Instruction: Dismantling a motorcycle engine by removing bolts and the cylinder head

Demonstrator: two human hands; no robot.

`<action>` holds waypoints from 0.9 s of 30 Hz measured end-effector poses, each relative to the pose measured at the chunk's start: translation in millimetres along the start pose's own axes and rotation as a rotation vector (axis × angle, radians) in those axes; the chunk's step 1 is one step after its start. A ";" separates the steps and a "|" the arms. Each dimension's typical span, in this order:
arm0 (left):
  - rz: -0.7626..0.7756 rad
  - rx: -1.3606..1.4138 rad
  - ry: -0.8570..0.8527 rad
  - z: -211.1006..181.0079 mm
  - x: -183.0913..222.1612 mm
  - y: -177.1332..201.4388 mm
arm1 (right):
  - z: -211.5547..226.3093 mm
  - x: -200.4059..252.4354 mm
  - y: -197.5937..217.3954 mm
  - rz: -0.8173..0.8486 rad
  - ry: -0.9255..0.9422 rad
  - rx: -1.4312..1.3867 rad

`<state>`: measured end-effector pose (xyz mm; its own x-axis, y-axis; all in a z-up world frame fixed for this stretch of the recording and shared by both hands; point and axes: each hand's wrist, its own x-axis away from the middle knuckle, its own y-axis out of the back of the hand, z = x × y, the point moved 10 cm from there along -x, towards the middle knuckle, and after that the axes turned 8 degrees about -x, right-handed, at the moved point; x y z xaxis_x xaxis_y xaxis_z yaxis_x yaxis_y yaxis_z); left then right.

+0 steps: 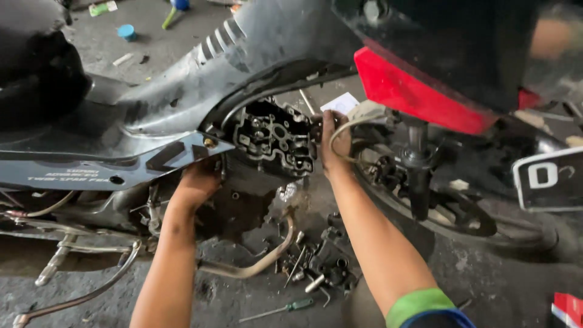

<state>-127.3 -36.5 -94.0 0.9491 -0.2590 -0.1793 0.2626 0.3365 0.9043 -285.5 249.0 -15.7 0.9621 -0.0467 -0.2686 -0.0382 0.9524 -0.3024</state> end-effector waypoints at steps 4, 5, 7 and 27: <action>0.000 -0.012 0.035 7.6 1.2 -5.3 | -3.6 -1.5 0.7 0.134 -0.031 -0.039; 0.005 -0.011 0.040 8.9 -0.2 -8.3 | -8.0 -2.3 2.8 0.160 -0.018 -0.107; 0.014 -0.005 0.047 11.4 -1.4 -13.3 | -14.5 -7.0 3.2 0.164 -0.048 -0.151; 0.115 -0.038 0.167 23.9 8.7 -41.4 | -12.5 -39.0 26.7 0.007 0.181 -0.299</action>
<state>-134.1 -74.3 -123.7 0.9880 -0.0644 -0.1404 0.1545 0.3901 0.9077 -327.4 272.5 -24.8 0.8991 -0.1189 -0.4212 -0.1476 0.8236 -0.5477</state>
